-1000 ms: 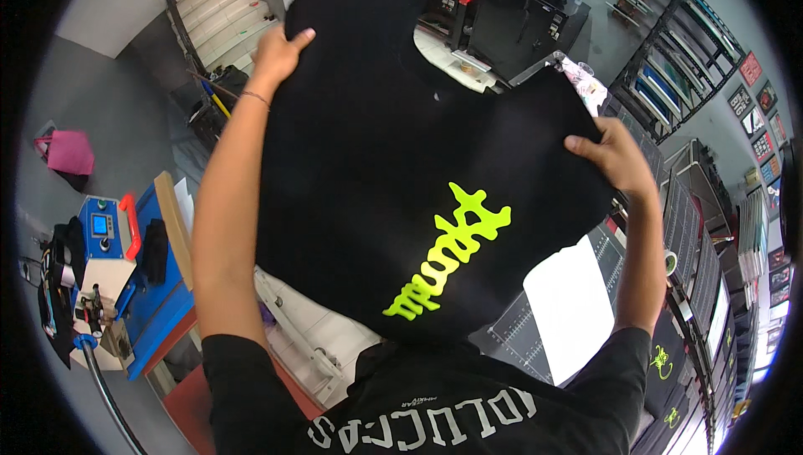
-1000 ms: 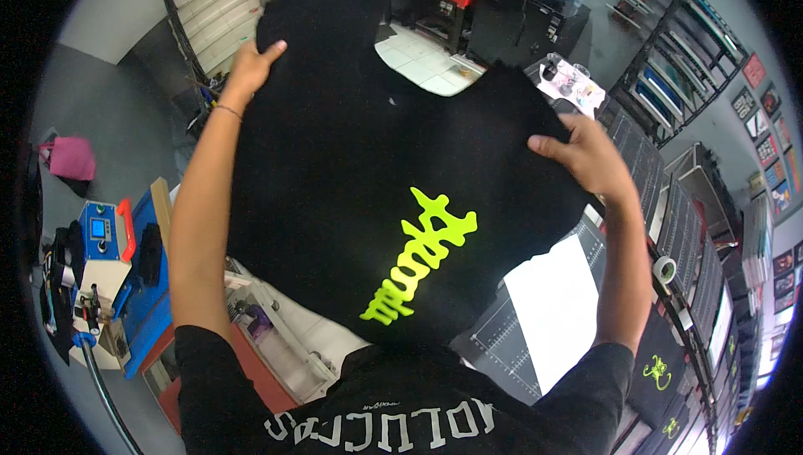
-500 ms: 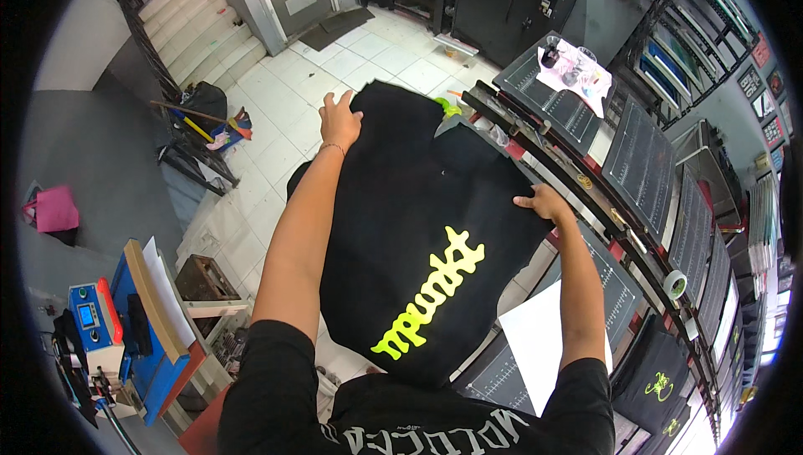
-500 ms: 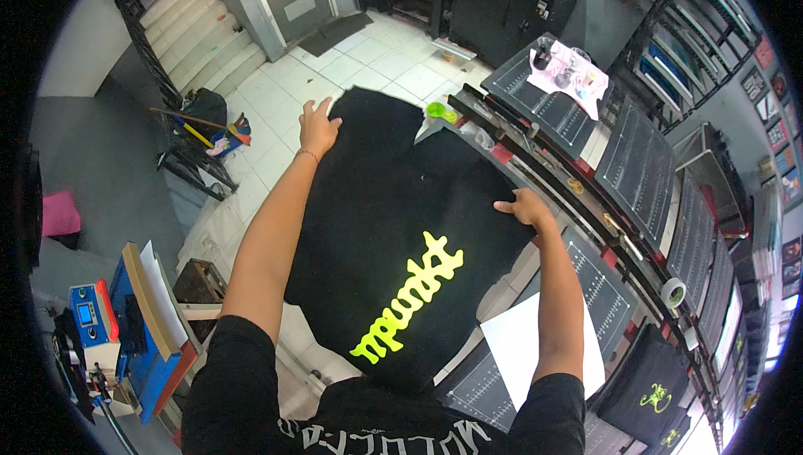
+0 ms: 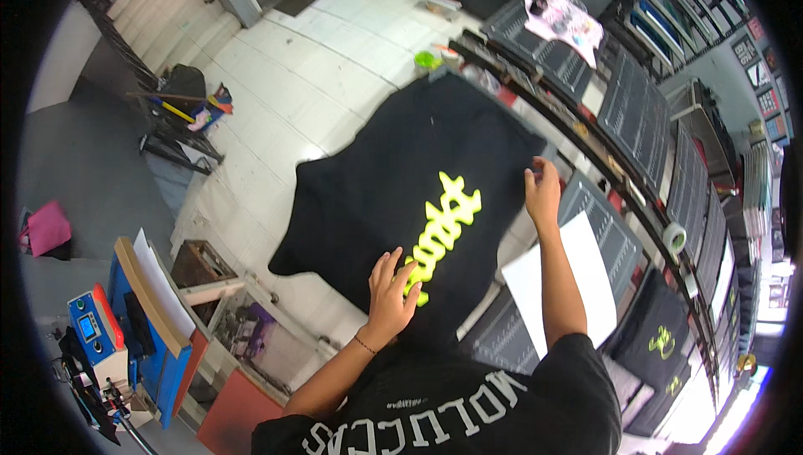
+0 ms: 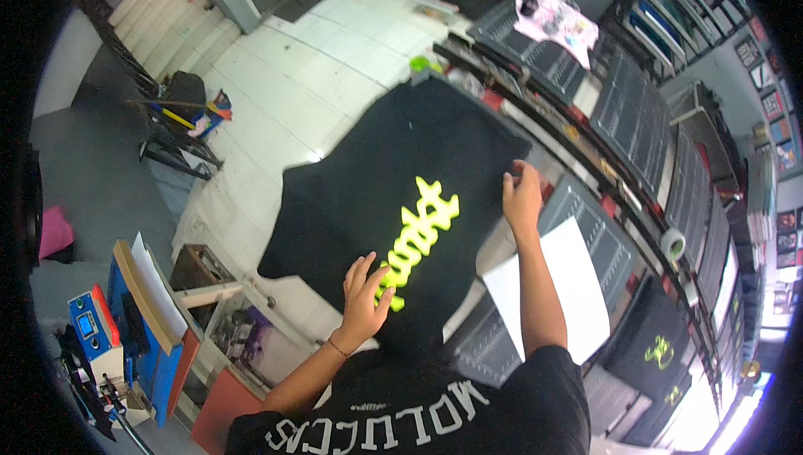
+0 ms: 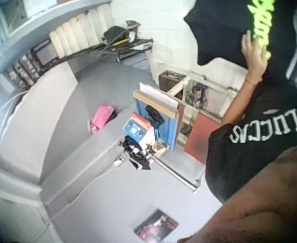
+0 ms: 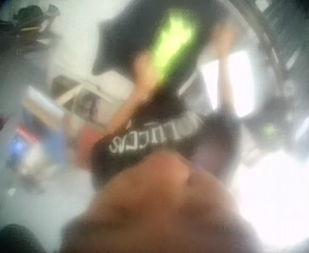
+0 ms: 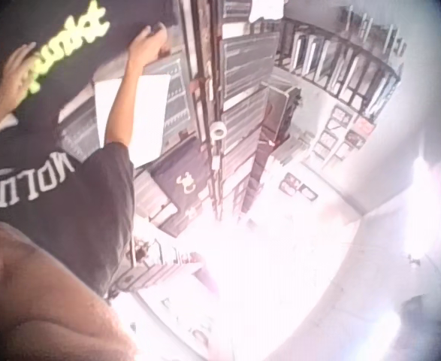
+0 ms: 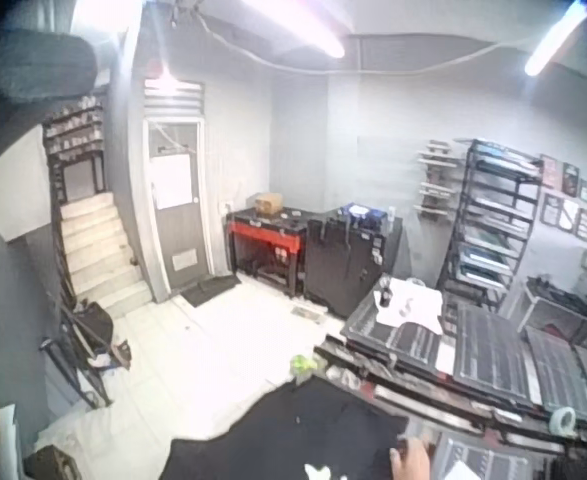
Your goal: The person applies a heat press to several black t-shirts by placing a protective sheet over the design and lowering the press machine.
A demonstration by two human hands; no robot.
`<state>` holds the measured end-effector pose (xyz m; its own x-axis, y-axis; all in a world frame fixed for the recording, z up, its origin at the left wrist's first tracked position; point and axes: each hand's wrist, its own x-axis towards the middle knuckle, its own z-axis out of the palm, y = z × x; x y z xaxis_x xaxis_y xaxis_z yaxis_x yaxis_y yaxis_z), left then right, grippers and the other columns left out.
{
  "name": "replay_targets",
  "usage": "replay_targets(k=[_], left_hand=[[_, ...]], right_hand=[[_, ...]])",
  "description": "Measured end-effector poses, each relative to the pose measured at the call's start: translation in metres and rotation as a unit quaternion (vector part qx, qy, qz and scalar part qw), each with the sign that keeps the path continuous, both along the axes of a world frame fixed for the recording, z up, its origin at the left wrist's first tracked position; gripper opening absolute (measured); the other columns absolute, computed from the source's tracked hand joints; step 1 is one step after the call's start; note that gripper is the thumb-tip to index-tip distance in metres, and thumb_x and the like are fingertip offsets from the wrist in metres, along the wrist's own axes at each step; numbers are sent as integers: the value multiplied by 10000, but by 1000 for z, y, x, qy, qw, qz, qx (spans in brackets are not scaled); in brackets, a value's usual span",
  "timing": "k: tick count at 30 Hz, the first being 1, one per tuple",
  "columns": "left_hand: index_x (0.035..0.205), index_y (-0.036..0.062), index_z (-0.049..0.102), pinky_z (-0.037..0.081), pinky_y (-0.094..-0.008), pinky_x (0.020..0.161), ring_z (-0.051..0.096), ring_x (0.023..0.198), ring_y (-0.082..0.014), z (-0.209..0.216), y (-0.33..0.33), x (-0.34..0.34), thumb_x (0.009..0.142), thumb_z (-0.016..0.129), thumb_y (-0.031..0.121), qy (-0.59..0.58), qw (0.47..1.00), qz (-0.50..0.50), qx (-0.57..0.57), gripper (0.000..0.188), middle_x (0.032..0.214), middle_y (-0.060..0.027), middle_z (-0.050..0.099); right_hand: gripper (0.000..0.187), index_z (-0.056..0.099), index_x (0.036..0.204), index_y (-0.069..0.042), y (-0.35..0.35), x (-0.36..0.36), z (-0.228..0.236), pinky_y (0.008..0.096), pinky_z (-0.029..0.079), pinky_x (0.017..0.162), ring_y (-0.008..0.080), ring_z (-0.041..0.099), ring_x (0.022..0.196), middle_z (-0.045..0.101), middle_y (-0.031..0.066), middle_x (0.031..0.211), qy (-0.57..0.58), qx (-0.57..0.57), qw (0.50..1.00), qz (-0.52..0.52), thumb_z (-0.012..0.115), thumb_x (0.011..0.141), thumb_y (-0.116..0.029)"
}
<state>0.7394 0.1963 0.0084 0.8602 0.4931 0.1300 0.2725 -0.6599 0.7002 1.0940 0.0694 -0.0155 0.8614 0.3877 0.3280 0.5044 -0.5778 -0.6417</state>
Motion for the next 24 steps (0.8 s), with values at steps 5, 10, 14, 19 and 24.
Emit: replay_targets(k=[5,10,14,19,24], left_hand=[[1116,29,627,403,-460,983,492,1131,-369,-11,-60,-77,849,642,110,-3,999,21,-45,280,1219,-162,553],[1091,12,629,434,-429,964,541,1101,-361,-13,-83,-136,862,644,127,14,993,29,-110,256,1198,-168,581],[1092,11,633,431,-417,979,546,1111,-357,-10,-97,-177,880,631,143,9,989,69,-134,249,1204,-171,589],[1085,8,635,438,-406,972,559,1104,-352,-7,-118,-225,888,623,155,-11,979,144,-145,246,1155,-169,615],[1071,-3,637,461,-403,929,591,1042,-352,6,-137,-269,891,618,153,-26,955,220,-197,239,1113,-169,632]], right_hand=[[196,580,1032,-12,-81,-147,-23,270,497,592,134,625,666,641,81,874,314,55,948,-11,596,942,-186],[119,487,995,-37,-115,-279,-30,277,527,637,139,607,707,576,51,812,534,137,834,19,577,955,-104],[146,481,943,-55,-113,-325,-32,271,542,610,117,579,683,563,33,792,557,153,816,15,608,944,-127],[148,503,926,-40,-114,-356,-23,276,568,581,119,595,712,571,42,795,495,158,854,-14,621,936,-129],[169,491,924,-64,-112,-368,-31,261,518,556,102,577,676,587,32,807,501,160,850,-23,634,932,-155]])
